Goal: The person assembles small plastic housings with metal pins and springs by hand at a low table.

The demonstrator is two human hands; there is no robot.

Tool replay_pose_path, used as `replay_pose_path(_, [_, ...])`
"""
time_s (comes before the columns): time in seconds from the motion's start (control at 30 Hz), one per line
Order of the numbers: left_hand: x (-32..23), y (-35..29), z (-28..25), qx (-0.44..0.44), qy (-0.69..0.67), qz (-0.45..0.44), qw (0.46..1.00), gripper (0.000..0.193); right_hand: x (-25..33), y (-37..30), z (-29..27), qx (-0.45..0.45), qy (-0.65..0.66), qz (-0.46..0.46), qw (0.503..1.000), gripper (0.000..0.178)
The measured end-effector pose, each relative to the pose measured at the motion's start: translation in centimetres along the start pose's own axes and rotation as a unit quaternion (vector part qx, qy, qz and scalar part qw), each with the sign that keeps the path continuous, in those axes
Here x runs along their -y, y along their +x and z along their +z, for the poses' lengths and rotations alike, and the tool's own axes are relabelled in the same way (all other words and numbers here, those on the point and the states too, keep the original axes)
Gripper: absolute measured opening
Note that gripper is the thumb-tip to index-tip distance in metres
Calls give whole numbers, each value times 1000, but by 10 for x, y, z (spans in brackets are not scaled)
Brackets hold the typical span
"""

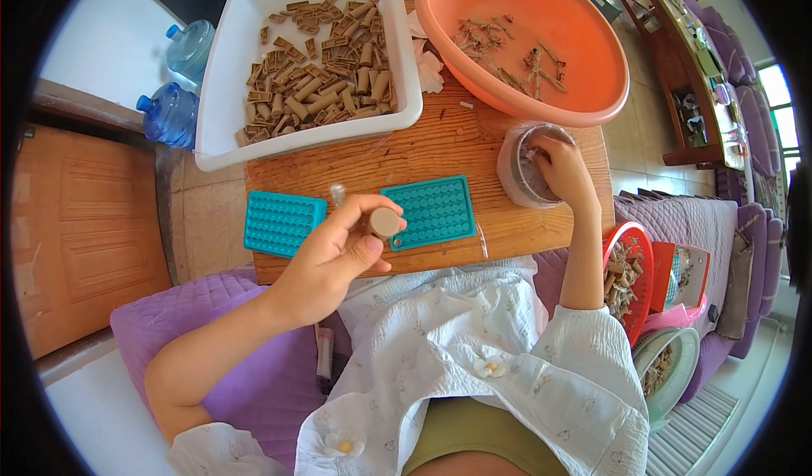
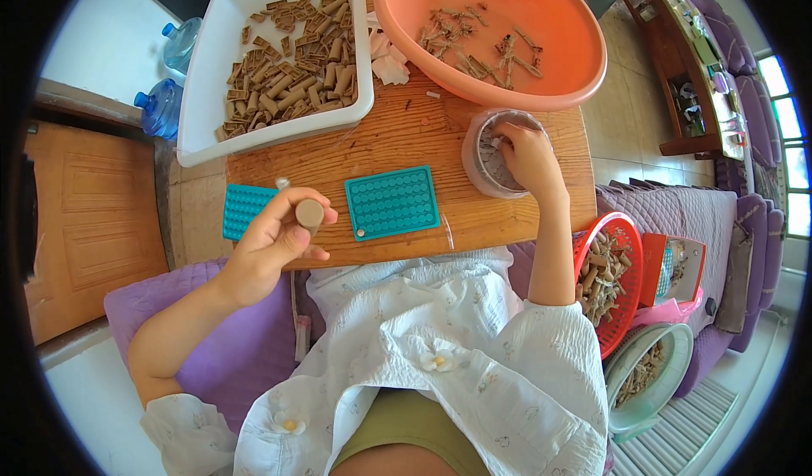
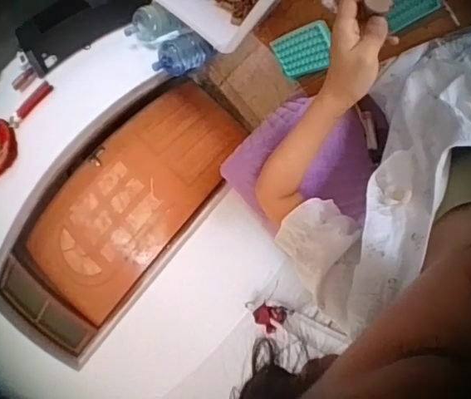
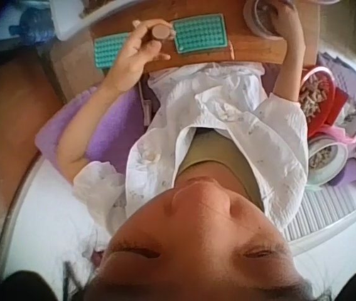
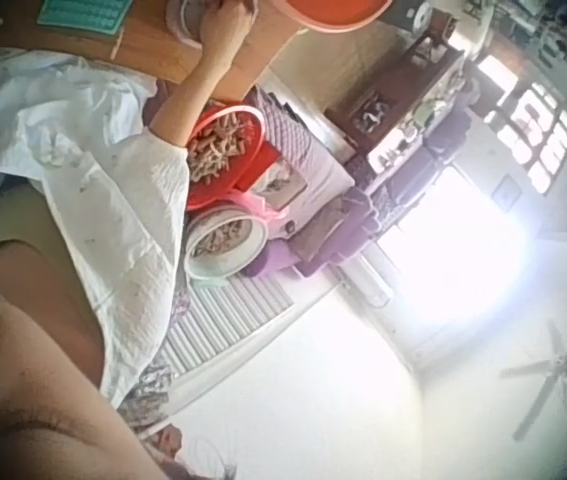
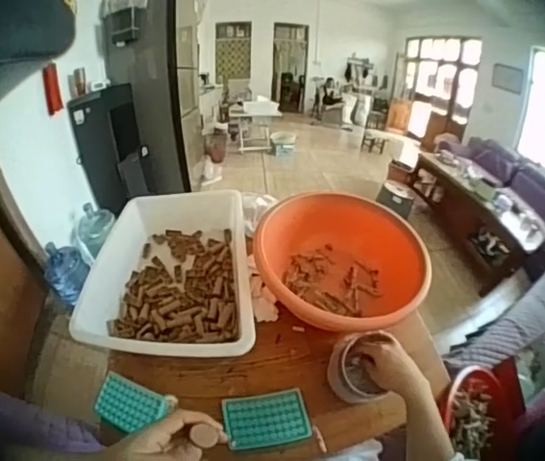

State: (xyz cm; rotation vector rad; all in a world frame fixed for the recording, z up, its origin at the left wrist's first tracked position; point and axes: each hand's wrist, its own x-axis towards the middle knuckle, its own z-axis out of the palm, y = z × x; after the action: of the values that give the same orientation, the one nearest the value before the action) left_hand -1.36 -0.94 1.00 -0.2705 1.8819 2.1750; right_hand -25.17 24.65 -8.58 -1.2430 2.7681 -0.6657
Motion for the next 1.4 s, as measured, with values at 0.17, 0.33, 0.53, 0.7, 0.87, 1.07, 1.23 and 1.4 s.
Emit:
replay_pose_path(0.17, [-3,3,-3,-44,-156,-72,984,29,3,-9,-10,-8,120,146,982,13])
replay_pose_path(0.33, [-6,5,-10,-37,-271,-112,955,26,9,-11,-17,-18,258,240,936,10])
replay_pose_path(0.53, [-1,6,-12,-36,-337,-131,932,35,43,-12,-28,-63,463,206,860,9])
replay_pose_path(0.7, [-4,6,-9,-67,-333,-147,929,36,106,2,-19,-34,603,132,786,5])
replay_pose_path(0.87, [1,5,-13,-32,-360,-141,922,35,170,13,8,-27,618,57,784,4])
replay_pose_path(1.07, [-3,3,-10,-43,-318,-160,934,35,188,17,16,-13,547,-5,837,7])
replay_pose_path(1.23, [-4,2,-8,-46,-260,-169,950,34,189,16,16,-20,516,-10,856,9])
replay_pose_path(1.4, [-5,2,-4,-61,-219,-160,961,35,194,11,9,-19,451,-29,892,8])
